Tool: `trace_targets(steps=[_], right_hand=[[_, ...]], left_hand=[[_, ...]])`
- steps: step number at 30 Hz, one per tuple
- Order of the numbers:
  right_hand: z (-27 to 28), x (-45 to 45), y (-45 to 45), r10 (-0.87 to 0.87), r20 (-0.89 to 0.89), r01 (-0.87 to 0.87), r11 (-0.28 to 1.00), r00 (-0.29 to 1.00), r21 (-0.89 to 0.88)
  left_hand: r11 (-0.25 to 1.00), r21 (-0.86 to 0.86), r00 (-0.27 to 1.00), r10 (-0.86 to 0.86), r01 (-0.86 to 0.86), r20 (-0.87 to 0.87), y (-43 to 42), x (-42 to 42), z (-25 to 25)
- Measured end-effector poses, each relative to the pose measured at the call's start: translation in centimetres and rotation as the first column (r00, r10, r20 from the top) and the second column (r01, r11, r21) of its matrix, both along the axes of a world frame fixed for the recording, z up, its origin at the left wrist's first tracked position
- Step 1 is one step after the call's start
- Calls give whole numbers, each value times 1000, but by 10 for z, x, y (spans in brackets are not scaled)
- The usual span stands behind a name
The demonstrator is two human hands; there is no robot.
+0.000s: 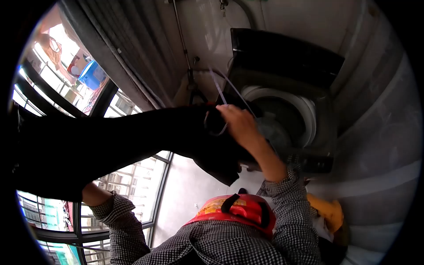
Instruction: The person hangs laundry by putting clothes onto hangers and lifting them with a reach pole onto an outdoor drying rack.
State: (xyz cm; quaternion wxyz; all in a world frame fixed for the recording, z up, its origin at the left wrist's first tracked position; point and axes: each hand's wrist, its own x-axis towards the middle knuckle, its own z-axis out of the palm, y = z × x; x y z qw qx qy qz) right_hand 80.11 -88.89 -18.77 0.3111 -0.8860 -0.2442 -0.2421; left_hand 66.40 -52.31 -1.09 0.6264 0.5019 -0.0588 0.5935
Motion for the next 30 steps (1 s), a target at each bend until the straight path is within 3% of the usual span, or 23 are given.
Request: trace_targets(steps=[2, 3, 5, 8, 11, 15, 16, 19, 21, 22, 23, 24, 25, 26, 27, 29, 30], right_hand=[[1, 8, -17, 25, -177, -2, 991, 984, 132], [-7, 13, -24, 150, -270, -92, 972, 951, 215], [-22, 16, -35, -5, -327, -76, 969, 945, -234], [-40, 4, -20, 15, -404, -128, 959, 915, -254], [-61, -6, -10, 109, -225, -151, 972, 968, -181], [-64, -5, -1, -121, -264, 56, 969, 957, -240], [-67, -3, 0, -117, -123, 86, 969, 986, -233], [-57, -12, 7, -97, -172, 58, 974, 980, -219], [-30, -28, 25, 8, -110, -13, 999, 994, -43], [-9, -37, 36, 71, -296, -53, 996, 953, 66], [15, -50, 52, 166, -329, -102, 974, 930, 201], [22, -56, 64, 284, -380, -168, 935, 880, 312], [26, -59, 76, 402, -412, -221, 880, 818, 421], [25, -61, 93, 507, -306, -309, 801, 806, 513], [39, -72, 103, 529, -580, -192, 819, 619, 541], [71, -98, 135, 598, -665, -120, 777, 446, 618], [78, -108, 150, 636, -664, -118, 751, 393, 650]], left_hand=[[996, -2, 996, 92, -92, -6, 15, -25, -9], [990, -3, 990, 138, -138, -14, 22, -38, -14], [974, -6, 973, 227, -228, -27, 38, -59, -21], [942, -11, 940, 333, -335, -73, 64, -93, -32], [918, 2, 905, 392, -397, -168, 81, -108, -65], [899, 91, 835, 432, -429, -341, 97, -110, -132], [894, 135, 813, 446, -428, -374, 101, -111, -149], [823, 382, 721, 559, -421, -410, 109, -117, -191], [742, 557, 681, 628, -374, -378, 114, -118, -211], [749, 580, 692, 603, -320, -397, 115, -116, -220], [811, 536, 724, 514, -235, -460, 116, -114, -227], [958, 284, 781, 216, -52, -586, 116, -115, -228], [993, -60, 790, -120, 105, -602, 117, -116, -229], [910, -373, 761, -369, 179, -534, 117, -117, -229], [892, -390, 692, -431, 229, -578, 112, -116, -212], [973, -174, 692, -230, 152, -684, 74, -117, -201], [934, -235, 578, -351, 268, -736, 51, -119, -183]])
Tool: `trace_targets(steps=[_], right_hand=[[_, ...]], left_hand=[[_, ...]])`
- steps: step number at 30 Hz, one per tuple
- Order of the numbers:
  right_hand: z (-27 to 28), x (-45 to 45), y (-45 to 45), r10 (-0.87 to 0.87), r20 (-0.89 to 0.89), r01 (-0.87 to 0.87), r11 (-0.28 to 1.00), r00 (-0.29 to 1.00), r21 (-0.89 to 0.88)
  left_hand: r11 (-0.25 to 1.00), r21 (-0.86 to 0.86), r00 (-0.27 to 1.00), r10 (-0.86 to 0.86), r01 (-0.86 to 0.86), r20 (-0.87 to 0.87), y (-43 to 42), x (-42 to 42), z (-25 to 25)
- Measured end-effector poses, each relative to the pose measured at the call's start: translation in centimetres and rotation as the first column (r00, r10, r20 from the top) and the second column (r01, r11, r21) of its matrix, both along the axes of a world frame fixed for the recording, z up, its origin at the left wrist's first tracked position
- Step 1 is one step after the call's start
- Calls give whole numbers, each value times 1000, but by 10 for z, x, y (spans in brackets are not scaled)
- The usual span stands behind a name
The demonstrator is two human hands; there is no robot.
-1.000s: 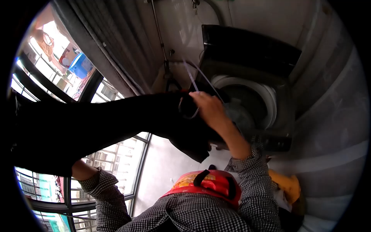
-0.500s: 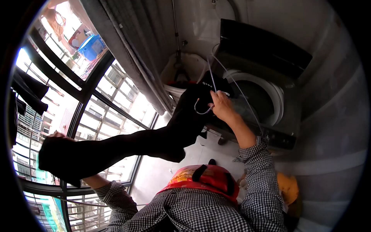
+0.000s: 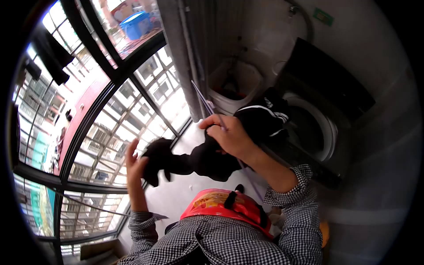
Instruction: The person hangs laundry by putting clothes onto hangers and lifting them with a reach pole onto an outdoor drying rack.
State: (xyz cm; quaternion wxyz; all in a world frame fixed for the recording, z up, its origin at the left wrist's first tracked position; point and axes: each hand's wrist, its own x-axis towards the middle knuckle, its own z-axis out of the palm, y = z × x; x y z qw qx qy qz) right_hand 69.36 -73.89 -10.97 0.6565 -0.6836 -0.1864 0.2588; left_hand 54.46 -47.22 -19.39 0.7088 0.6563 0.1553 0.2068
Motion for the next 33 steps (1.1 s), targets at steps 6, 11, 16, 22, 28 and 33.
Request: trace_targets(steps=[6, 11, 16, 22, 28, 33], right_hand=[[0, -38, 75, 132, 449, -203, 973, 884, 112], [-28, -28, 68, 107, 264, -135, 987, 959, 90], [-121, -56, 69, 348, 450, -249, 931, 822, -266], [-130, -73, 121, 563, 241, -586, 810, 790, 30], [-135, -80, 162, 809, 273, -851, 519, 521, 85], [-133, -100, 180, 849, 449, -942, 333, 279, -44]], left_hand=[[980, -193, 999, -35, 38, 19, -90, 10, 12], [789, -609, 980, 174, -83, 92, -61, -15, 13], [656, -754, 967, 175, 27, 187, -37, -42, -9], [571, -815, 954, 287, -94, 91, -38, -70, 7], [793, -547, 914, 388, -267, 116, -30, -92, 9], [733, -531, 841, 537, -425, 69, -35, -117, 7]])
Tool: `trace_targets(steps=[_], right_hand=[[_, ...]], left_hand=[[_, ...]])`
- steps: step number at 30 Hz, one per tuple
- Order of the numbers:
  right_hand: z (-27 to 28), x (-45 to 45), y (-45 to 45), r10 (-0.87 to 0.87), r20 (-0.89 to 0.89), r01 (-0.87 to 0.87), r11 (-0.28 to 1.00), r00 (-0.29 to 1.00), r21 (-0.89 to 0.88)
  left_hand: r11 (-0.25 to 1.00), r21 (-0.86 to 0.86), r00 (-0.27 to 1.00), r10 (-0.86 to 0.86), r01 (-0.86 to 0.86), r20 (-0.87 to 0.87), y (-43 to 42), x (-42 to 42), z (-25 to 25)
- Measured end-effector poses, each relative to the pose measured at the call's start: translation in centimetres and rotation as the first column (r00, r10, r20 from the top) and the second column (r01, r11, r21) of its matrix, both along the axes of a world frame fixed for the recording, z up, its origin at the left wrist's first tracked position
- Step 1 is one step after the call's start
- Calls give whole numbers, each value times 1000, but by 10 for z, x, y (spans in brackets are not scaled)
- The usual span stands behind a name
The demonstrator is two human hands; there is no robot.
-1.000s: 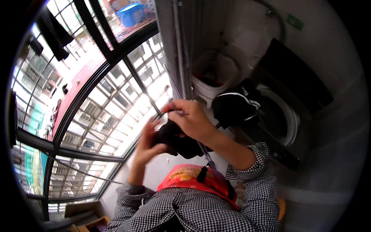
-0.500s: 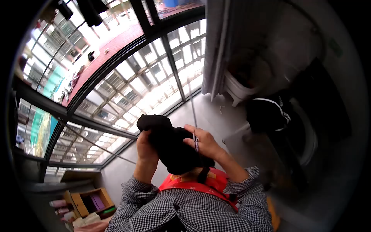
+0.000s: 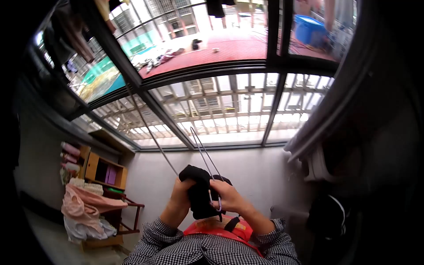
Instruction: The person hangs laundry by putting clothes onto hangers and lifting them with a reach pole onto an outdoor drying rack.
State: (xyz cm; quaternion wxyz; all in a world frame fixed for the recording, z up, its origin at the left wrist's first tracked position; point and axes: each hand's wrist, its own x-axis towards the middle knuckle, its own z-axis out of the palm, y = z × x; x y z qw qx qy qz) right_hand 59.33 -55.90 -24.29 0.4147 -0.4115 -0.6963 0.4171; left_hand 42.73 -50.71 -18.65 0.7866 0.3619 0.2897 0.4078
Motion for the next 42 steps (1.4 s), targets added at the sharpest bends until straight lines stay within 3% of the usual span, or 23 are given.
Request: trace_targets(steps=[3, 5, 8, 10, 12, 14, 17, 18, 20, 23, 26, 27, 30, 32, 34, 35, 38, 39, 42], right_hand=[[-23, -14, 12, -52, 50, 49, 997, 997, 51], [-43, -18, 16, -142, 72, 137, 988, 987, 76], [-43, -9, 21, -232, 156, 257, 953, 960, -162], [-30, 0, 40, -387, -162, 312, 880, 908, -357], [36, 0, 53, -299, -534, 139, 938, 791, -318], [81, -12, 61, -231, -310, 179, 966, 922, -188], [123, -44, 66, -123, -233, 116, 992, 965, -46], [132, -52, 68, -106, -137, 120, 989, 985, 92], [146, -67, 70, -51, -86, 62, 990, 995, 129], [161, -68, 73, -81, -2, 80, 981, 997, 179], [162, -50, 80, -130, -7, 130, 986, 992, 108], [152, -47, 83, -127, -16, 128, 982, 992, 141], [129, -34, 91, -181, 88, 156, 958, 979, 242], [122, -19, 95, -254, 233, 191, 946, 939, 261], [95, -4, 106, -274, 308, 177, 934, 911, 309], [91, 0, 106, -296, 234, 223, 929, 926, 296], [101, 2, 102, -357, -36, 357, 914, 933, 192], [108, 1, 101, -378, -63, 382, 898, 924, 216], [126, 2, 99, -470, 11, 436, 827, 883, 355]], left_hand=[[995, 96, 999, 32, -32, -6, -5, -13, 7], [989, 46, 988, 146, -144, -43, -6, -25, 17], [955, -14, 954, 296, -297, -47, -3, -56, 27], [927, 27, 921, 375, -374, -107, 6, -80, 20], [911, 94, 877, 413, -403, -247, 15, -101, 12], [918, 171, 869, 393, -357, -300, 21, -122, -9], [816, 536, 828, 444, -216, -343, 20, -113, -8], [751, 646, 829, 445, -138, -340, 15, -104, 3], [520, 853, 716, 610, -37, -340, 14, -83, 22], [627, 779, 745, 522, -4, -416, 24, -80, 19], [942, 335, 906, 163, -24, -391, 31, -98, 28], [941, 337, 867, 146, 27, -476, 32, -101, 31], [960, 249, 909, -11, 125, -416, 33, -92, 39], [996, 85, 971, 8, 13, -240, 36, -82, 40], [990, 128, 977, 80, -55, -200, 47, -79, 40], [989, 135, 964, 91, -59, -251, 51, -77, 45], [739, 609, 637, 327, 289, -698, 65, -81, 40], [578, 733, 524, 525, 359, -671, 62, -76, 41], [303, 861, 477, 734, 409, -484, 82, -95, -6]])
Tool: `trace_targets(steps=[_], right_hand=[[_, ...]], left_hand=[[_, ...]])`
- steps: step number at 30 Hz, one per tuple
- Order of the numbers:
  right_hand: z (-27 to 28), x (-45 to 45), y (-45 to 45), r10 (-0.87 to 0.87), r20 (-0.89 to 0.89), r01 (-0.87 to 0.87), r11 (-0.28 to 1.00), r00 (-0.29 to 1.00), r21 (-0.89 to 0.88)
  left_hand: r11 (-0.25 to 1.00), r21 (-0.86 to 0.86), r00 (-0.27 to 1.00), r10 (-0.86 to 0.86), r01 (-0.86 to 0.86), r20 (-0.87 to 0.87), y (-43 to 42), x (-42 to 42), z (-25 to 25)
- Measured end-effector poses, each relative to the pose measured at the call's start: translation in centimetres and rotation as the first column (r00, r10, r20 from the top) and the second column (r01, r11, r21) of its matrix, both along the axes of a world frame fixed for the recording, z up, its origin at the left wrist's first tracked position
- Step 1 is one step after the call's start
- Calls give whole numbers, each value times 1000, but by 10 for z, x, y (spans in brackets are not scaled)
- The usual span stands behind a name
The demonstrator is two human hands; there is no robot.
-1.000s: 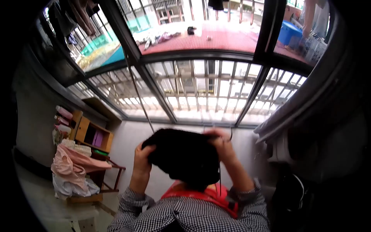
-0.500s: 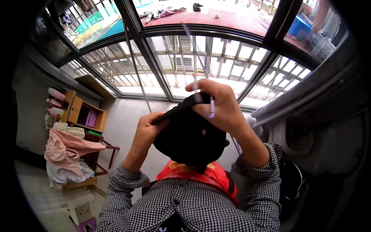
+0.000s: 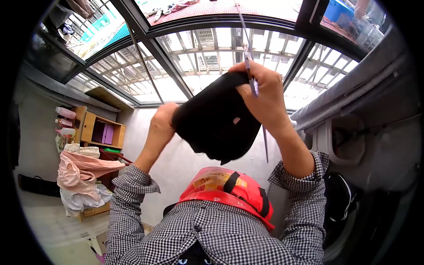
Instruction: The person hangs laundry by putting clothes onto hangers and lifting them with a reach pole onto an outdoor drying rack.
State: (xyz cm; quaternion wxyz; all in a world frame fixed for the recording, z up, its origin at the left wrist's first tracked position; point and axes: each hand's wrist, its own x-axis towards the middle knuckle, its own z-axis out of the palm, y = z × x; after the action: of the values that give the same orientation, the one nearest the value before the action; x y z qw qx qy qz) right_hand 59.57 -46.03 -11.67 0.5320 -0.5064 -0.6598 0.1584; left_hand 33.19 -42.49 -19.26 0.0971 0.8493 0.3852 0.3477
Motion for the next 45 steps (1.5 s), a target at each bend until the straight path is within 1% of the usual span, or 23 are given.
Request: trace_targets(steps=[2, 4, 7, 8, 12, 14, 16, 19, 20, 21, 24, 26, 28, 32, 33, 34, 35, 36, 38, 39, 40, 42, 45], right_hand=[[4, 14, 7, -66, 144, 46, 989, 987, 138], [-1, 37, 19, -176, 255, 142, 979, 951, 146], [-1, 52, 31, -266, 426, 248, 964, 865, 98], [-1, 53, 34, -270, 442, 257, 962, 856, 91], [2, 56, 36, -235, 340, 217, 972, 911, 90], [14, 46, 29, -181, 250, 166, 983, 951, 81], [24, 35, 16, -148, 177, 137, 988, 973, 73], [18, 22, 3, -45, 129, 31, 994, 991, 104], [14, 19, 1, -11, 107, 0, 995, 994, 97], [13, 12, -3, 6, 99, -12, 998, 995, 57], [1, 14, 0, -20, 71, 17, 999, 997, 42], [-14, 24, 6, -44, 112, 54, 995, 993, -82], [-32, 28, 3, 6, 249, 16, 996, 969, -87], [-71, 36, -12, 267, 456, -184, 959, 849, -218], [-76, 31, -20, 299, 365, -251, 952, 881, -174], [-65, 23, -36, 331, 241, -221, 893, 912, -391], [-58, 13, -52, 217, -77, -220, 772, 973, -597], [-33, -4, -68, 134, -145, -197, 701, 980, -685], [-42, 5, -90, 248, 0, -188, 737, 969, -649], [-65, 22, -94, 407, 38, -346, 820, 913, -456], [-51, 21, -103, 371, 38, -297, 798, 928, -525], [-39, 22, -114, 301, -210, -366, 703, 930, -610], [-41, 17, -109, 523, 130, -444, 810, 843, -383]], left_hand=[[961, -242, 991, 131, -136, -34, 8, -24, -13], [948, -252, 981, 194, -194, -24, 14, -43, -11], [863, -420, 942, 331, -282, 46, 15, -50, 26], [878, -371, 944, 329, -303, 9, 17, -50, 39], [915, -326, 924, 316, -236, 216, 27, -52, 59], [911, -140, 919, 395, -389, 18, 20, -55, 66], [884, -13, 874, 459, -467, -160, 12, -68, 32], [778, -384, 860, 500, -497, -100, 2, -99, -88], [620, -699, 841, 538, -356, 49, 0, -103, -120], [489, -851, 717, 662, -193, 217, -14, -83, -106], [460, -861, 394, 765, 219, 509, -20, -71, -70], [403, -805, 241, 809, 436, 536, -22, -66, -56], [338, -719, 133, 849, 607, 511, -29, -54, -30], [146, -613, 208, 859, 777, 468, -50, -37, 21], [129, -599, 224, 849, 790, 479, -52, -33, 26], [123, -592, 232, 841, 796, 488, -55, -31, 29], [154, -638, 267, 815, 755, 514, -58, -29, 29], [184, -683, 304, 793, 707, 529, -61, -27, 28], [305, -787, 424, 709, 536, 564, -68, -24, 34], [371, -789, 425, 689, 489, 588, -70, -22, 33], [429, -785, 432, 665, 446, 609, -73, -23, 32], [501, -816, 554, 609, 287, 568, -75, -34, 26], [585, -801, 675, 542, 124, 500, -82, -43, 33]])
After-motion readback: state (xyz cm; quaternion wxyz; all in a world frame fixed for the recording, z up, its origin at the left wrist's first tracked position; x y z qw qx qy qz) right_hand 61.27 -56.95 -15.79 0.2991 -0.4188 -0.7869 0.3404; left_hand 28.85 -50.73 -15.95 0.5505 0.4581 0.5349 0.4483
